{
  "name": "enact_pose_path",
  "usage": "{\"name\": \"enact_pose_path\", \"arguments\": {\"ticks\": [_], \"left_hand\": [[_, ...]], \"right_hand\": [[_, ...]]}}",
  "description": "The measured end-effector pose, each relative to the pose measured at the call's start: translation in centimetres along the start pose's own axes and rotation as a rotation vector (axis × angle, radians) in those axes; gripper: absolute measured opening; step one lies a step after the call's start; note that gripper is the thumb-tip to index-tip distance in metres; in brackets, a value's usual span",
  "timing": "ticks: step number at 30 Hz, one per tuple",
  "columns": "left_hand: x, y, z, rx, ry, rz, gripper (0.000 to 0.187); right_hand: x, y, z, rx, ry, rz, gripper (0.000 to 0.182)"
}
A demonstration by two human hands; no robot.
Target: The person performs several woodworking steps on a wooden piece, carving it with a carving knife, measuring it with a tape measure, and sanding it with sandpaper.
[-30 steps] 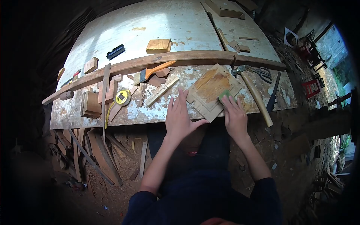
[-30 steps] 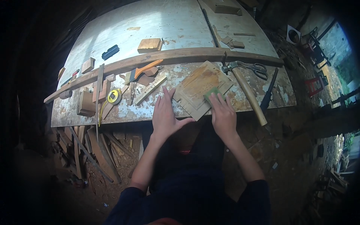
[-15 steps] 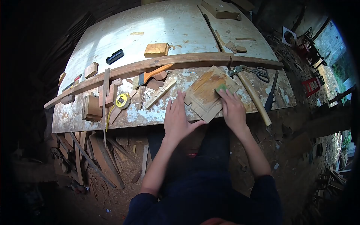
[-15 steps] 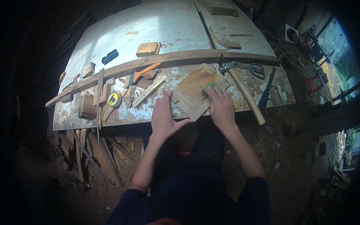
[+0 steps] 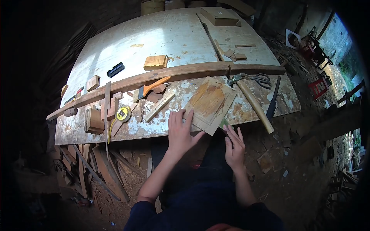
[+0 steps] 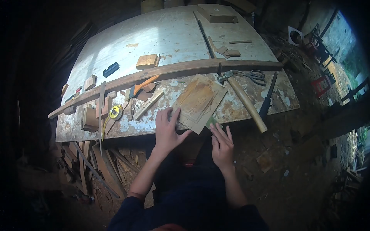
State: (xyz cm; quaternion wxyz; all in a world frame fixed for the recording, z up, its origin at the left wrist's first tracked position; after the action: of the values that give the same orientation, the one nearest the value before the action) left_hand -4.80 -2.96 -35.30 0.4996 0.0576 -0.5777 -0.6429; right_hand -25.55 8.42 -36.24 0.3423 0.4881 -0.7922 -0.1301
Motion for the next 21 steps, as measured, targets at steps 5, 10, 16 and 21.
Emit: {"name": "enact_pose_path", "arguments": {"ticks": [5, 10, 16, 21], "left_hand": [[1.6, -1.6, 1.5, -0.126, -0.170, -0.048, 0.075], [1.9, -0.1, 2.7, -0.223, -0.310, 0.014, 0.055], [2.0, 4.9, 1.8, -0.425, -0.128, 0.410, 0.036], [-0.3, 4.0, -2.3, -0.832, 0.447, 0.471, 0.026]], "right_hand": [[-2.4, 0.5, 0.7, 0.104, -0.036, 0.043, 0.034], [-1.9, 2.4, 1.6, 0.054, -0.037, 0.058, 0.033], [-2.5, 1.5, 2.5, 0.098, -0.156, 0.152, 0.034], [-1.7, 0.4, 0.0, 0.191, -0.156, 0.119, 0.038]]}}
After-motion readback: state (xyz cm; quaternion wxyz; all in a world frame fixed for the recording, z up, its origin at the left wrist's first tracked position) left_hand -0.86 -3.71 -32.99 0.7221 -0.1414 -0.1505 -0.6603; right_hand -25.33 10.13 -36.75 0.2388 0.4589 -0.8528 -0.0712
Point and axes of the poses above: each hand's wrist, its own x-axis towards the middle knuckle, its own y-axis out of the back of the hand, z = x × y, the point moved 5 cm from there along x, towards the middle knuckle, and after that the axes turned 8 degrees about -y, right-handed, at the moved point
